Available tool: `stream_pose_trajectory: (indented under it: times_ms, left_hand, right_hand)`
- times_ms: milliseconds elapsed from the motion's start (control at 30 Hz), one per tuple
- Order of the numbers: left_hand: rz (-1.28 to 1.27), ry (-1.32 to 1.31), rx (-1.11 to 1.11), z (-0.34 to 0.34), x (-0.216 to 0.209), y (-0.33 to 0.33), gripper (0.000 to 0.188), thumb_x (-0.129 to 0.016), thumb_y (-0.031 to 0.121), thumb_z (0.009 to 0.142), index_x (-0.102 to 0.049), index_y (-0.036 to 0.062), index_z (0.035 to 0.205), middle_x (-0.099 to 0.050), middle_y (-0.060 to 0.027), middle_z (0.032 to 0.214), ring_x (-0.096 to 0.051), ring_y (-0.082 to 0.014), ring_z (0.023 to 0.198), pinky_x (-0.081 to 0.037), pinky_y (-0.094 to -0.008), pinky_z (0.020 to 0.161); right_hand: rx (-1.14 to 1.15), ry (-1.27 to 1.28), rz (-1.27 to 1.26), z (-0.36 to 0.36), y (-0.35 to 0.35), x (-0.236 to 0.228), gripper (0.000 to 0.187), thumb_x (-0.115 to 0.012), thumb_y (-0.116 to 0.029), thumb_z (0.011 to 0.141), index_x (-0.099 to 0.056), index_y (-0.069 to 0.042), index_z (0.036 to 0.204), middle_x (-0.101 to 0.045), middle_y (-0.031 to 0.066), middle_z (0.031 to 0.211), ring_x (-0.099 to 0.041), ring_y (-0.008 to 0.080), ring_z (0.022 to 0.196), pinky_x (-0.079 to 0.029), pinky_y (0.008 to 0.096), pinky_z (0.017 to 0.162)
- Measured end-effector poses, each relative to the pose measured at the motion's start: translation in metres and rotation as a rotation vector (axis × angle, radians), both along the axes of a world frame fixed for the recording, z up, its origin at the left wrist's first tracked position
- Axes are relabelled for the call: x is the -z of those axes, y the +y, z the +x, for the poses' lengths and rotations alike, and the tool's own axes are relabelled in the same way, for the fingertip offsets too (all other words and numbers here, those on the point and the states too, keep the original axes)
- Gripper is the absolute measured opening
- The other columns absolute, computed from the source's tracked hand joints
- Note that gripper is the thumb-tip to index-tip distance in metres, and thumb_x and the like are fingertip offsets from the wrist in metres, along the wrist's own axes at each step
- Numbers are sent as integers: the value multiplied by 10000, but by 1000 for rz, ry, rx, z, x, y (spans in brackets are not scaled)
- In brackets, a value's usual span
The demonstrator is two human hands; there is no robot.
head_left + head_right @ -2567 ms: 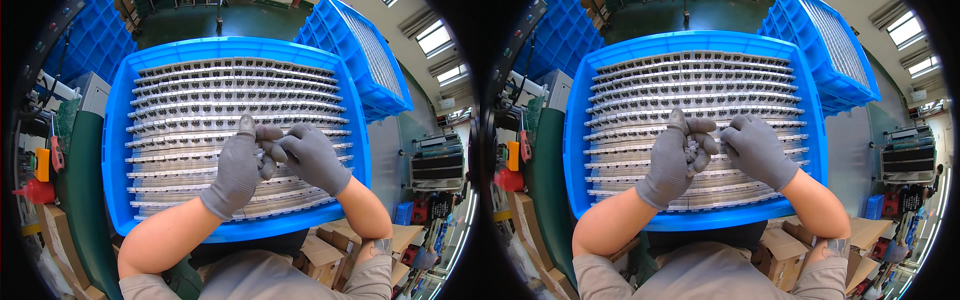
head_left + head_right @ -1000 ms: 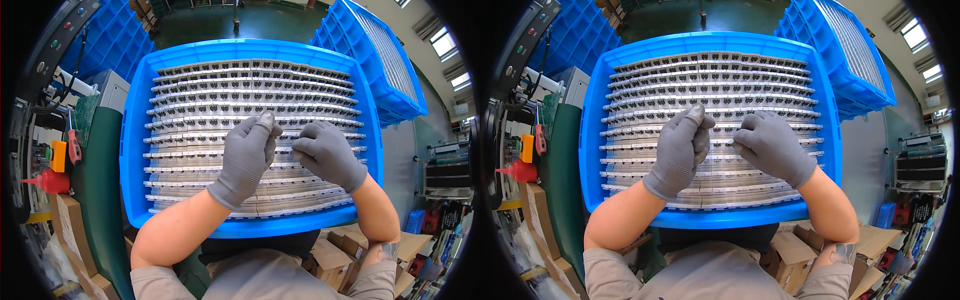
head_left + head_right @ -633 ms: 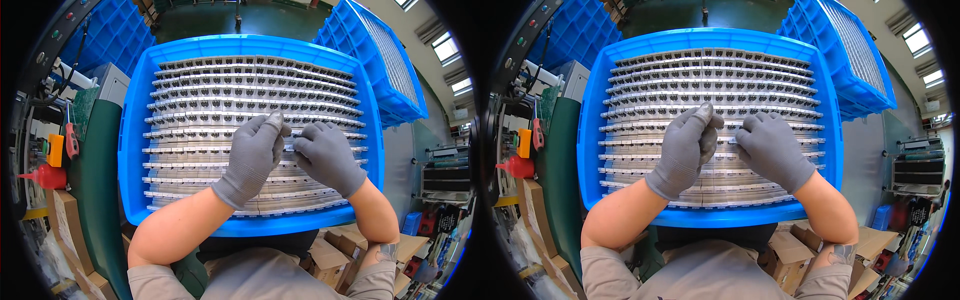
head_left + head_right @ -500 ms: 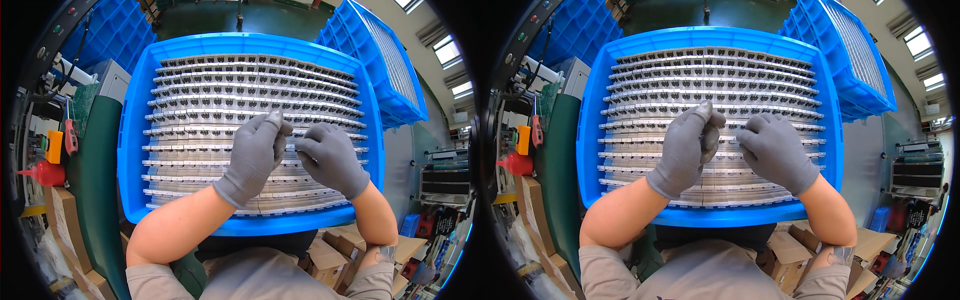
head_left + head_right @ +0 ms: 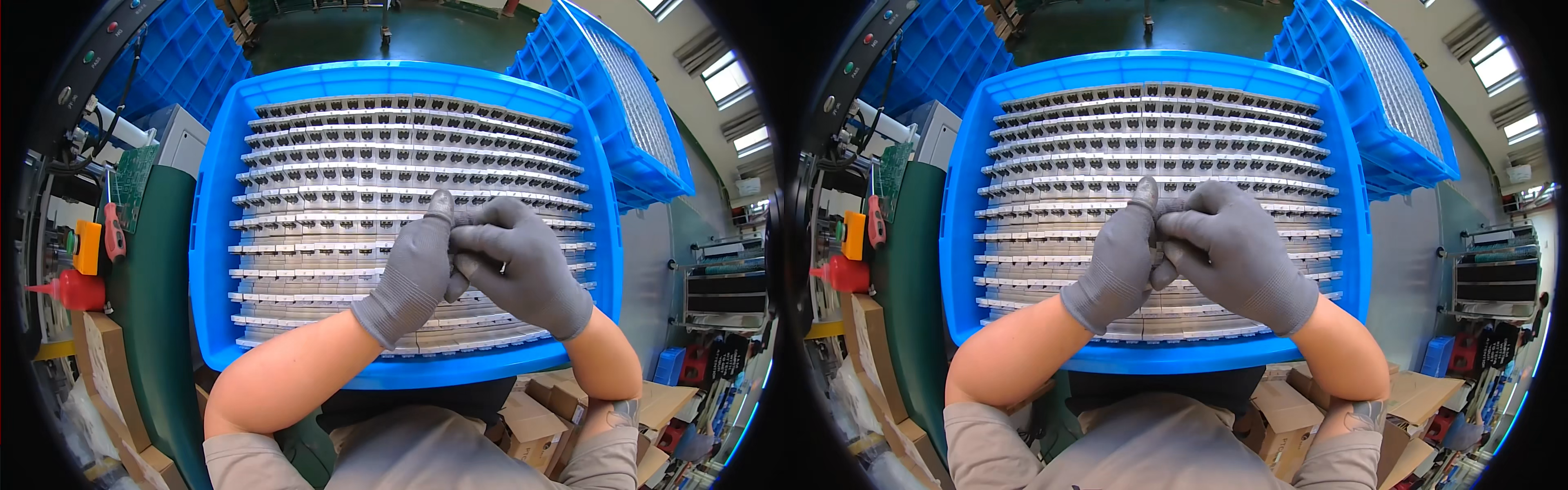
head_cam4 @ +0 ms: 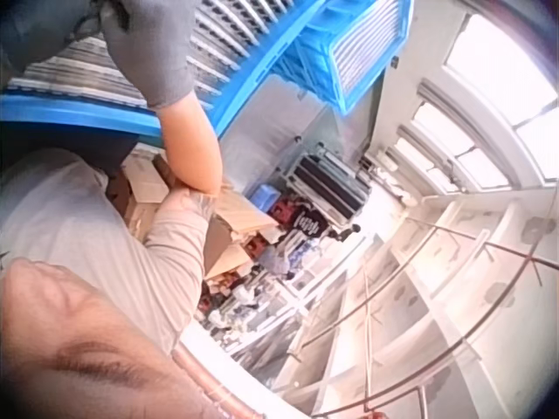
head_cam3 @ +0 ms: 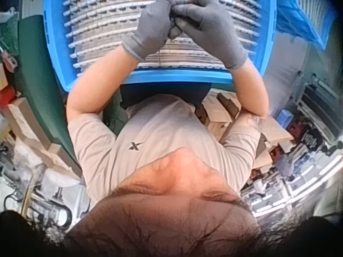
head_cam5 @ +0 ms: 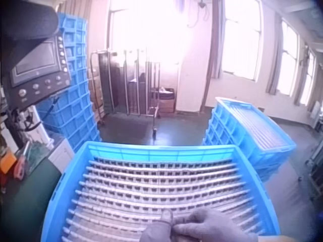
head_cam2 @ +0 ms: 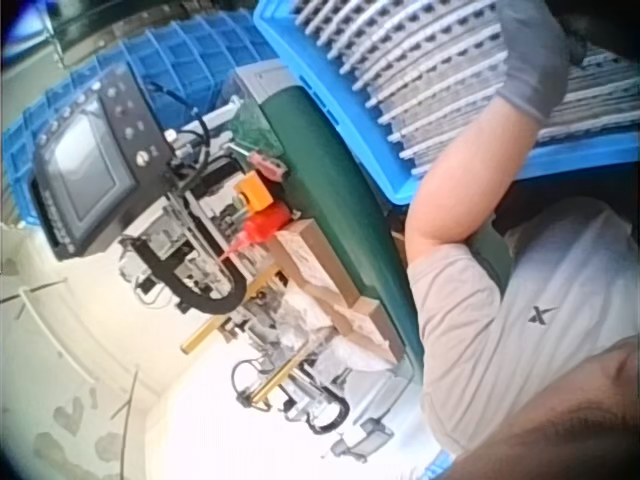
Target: The person places small white rectangular components into slots on a blue tray. They pick up components from a cardboard box and insert them one by one into the tray's grid. The person occasionally adjusts the tray's position on the table.
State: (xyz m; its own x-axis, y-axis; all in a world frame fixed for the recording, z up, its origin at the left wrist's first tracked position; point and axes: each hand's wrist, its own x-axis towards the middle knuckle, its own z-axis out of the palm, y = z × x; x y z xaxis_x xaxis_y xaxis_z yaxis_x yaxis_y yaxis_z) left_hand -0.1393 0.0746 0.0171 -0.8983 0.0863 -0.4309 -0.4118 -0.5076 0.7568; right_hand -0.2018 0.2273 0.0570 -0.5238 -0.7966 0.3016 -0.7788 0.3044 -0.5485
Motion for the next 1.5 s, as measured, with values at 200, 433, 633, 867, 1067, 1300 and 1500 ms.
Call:
stream_pose_trajectory:
  times_ms: [200,433,633,867,1067,1300,1500]
  left_hand:
    - [109,9,23,-1,-2,0,578,-241,437,1100,-630,16,1178,-582,-24,699,-395,-82,459,-318,-219,422]
    - [-24,59,73,2,0,-2,543,-283,430,1101,-625,17,1190,-572,-25,709,-447,-90,479,-332,-225,432]
    - [87,24,33,0,2,0,518,-286,420,1100,-629,32,1099,-566,-40,691,-447,-97,477,-337,-231,435]
    - [-19,84,42,2,-9,2,459,-332,388,1103,-605,23,1051,-543,-36,671,-443,-88,487,-337,-231,442]
    - [-105,86,-54,2,-10,3,432,-366,382,1102,-588,41,957,-516,-27,646,-439,-81,489,-343,-228,429]
    - [-76,49,-386,-12,-28,-20,467,-343,373,1105,-581,-2,959,-444,4,621,-381,-82,469,-331,-223,396]
    - [-53,132,-376,-10,-25,-25,461,-345,370,1106,-581,-4,978,-443,-9,626,-373,-79,475,-332,-225,399]
  right_hand:
    - [31,-100,-92,-1,3,8,125,-745,-68,793,-709,-67,913,-631,111,886,-613,300,820,-501,411,718]
    - [-13,-49,-37,-2,7,7,137,-738,-60,797,-701,-88,927,-623,103,882,-614,300,811,-500,419,721]
    - [22,-32,-81,-2,10,9,184,-758,-38,782,-707,-92,950,-598,90,884,-606,261,780,-505,367,671]
    - [74,89,-247,-7,14,14,228,-737,23,796,-685,-79,993,-579,82,896,-591,229,770,-494,337,638]
    - [78,-81,-327,-4,0,15,138,-666,41,867,-630,-21,984,-631,104,868,-627,206,739,-514,333,651]
    - [97,-113,-17,-9,11,30,121,-660,-18,897,-624,-28,1012,-683,142,916,-692,306,833,-552,386,727]
    - [65,15,199,-3,3,31,109,-704,-112,873,-650,-60,951,-636,123,908,-657,334,821,-542,421,708]
